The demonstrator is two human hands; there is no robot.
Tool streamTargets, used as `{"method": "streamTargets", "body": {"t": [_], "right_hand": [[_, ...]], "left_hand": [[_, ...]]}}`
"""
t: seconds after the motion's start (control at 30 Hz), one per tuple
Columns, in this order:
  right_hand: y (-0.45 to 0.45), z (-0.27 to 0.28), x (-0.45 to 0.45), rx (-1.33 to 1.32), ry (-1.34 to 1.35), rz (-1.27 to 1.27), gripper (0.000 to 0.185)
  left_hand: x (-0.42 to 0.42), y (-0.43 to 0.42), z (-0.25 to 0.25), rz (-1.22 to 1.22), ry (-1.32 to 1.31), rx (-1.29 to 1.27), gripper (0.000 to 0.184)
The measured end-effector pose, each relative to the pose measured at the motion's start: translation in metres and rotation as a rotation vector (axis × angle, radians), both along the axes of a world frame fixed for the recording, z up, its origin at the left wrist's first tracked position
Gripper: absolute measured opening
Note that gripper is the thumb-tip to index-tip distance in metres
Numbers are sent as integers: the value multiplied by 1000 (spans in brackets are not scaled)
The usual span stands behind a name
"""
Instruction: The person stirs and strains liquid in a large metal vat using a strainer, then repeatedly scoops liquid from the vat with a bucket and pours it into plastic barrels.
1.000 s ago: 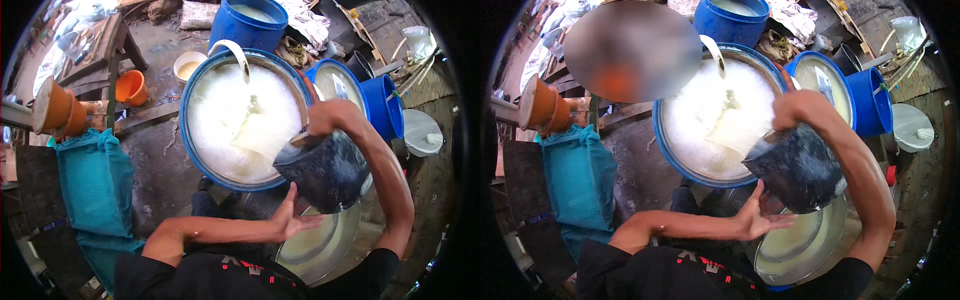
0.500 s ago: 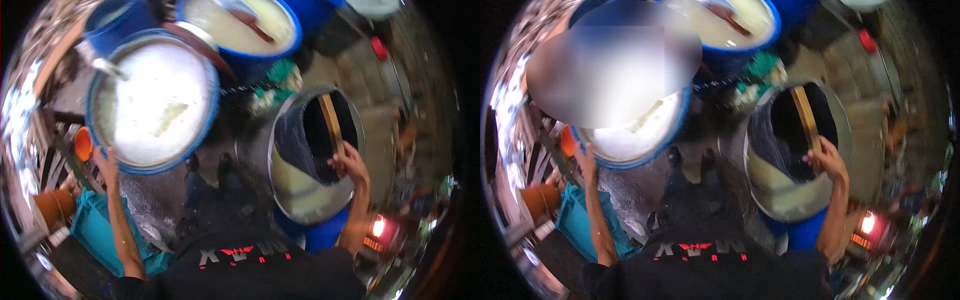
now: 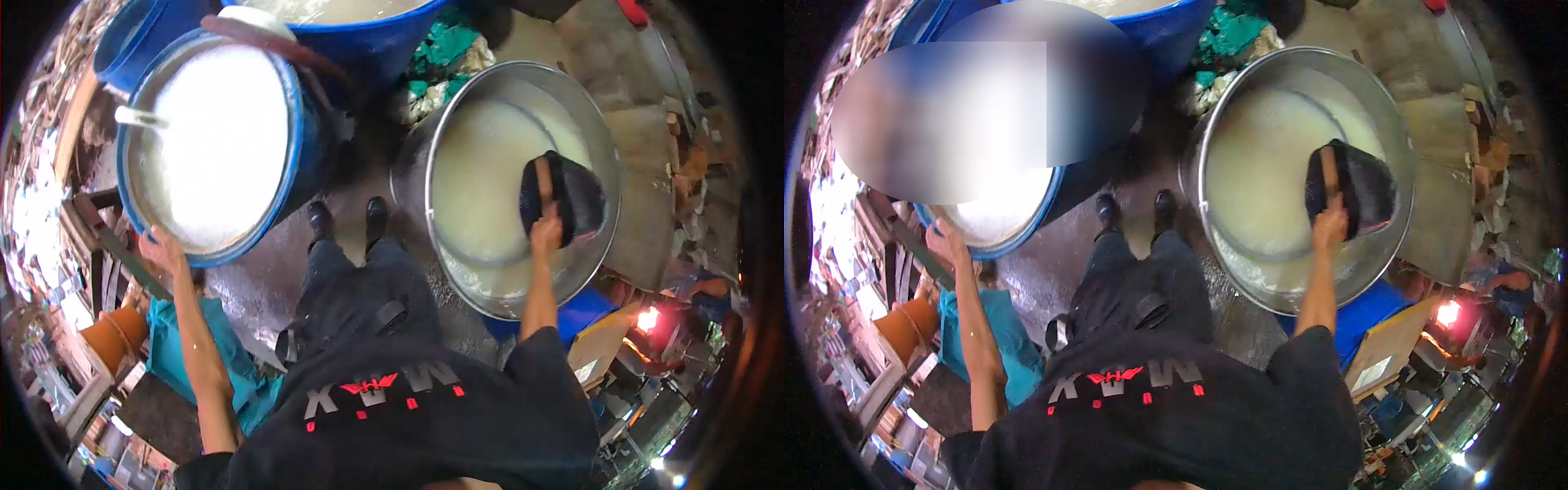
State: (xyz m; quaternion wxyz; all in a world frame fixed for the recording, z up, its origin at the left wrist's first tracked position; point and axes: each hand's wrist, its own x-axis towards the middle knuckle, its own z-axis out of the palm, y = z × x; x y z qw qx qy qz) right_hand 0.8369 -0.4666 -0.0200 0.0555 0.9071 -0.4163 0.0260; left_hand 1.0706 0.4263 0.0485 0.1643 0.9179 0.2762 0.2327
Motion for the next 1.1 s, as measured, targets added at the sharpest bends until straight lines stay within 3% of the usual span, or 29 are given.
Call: {"method": "streamTargets", "body": {"t": [0.1,0.17,0.3,0.37,0.4,0.47,0.5,0.53,0.57,0.6,0.63,0.67,0.7,0.77,0.87,0.93,1.0,1.1], "right_hand": [[41,-37,14,131,-118,-91,54],[91,-22,42,142,-94,-188,62],[123,-69,50,236,-130,-201,56],[121,-132,32,205,-536,329,56],[133,-114,38,209,-538,341,56],[161,-82,64,574,-28,-50,56],[158,-81,63,593,-81,13,55],[151,-83,63,622,-134,88,55],[153,-57,75,705,-122,9,57],[133,-72,67,703,-206,147,57],[123,-60,68,1187,-372,-78,54],[102,-60,68,1129,-377,-163,52],[113,5,84,1343,-336,-291,44],[117,56,98,1297,-292,-417,33],[112,94,103,1284,-270,-387,26],[124,124,100,1261,-309,-390,24],[139,160,96,1307,-312,-223,23],[173,225,103,1205,-249,-110,28]], "left_hand": [[3,10,-18,9,-21,52,63],[0,7,-13,25,-48,80,62],[0,-1,-7,40,-26,56,59],[-1,4,-10,30,-59,53,56],[-1,5,-11,42,-62,54,56],[1,6,-12,-17,-147,111,47],[0,-5,-4,-33,-196,134,39],[-2,2,0,-19,-22,14,44],[-2,6,-8,-2,-69,-36,43],[-2,-6,-5,38,-142,59,43],[-3,-3,-8,46,-182,19,44],[-3,3,-15,36,-212,28,46],[-4,2,-16,48,-231,16,46],[-5,-5,-11,67,-256,15,43],[-9,-28,17,109,-296,20,40],[-11,-41,34,-14,-342,141,40],[-16,-68,58,-232,-344,260,37],[-30,-147,78,-607,-317,-370,36]]}}
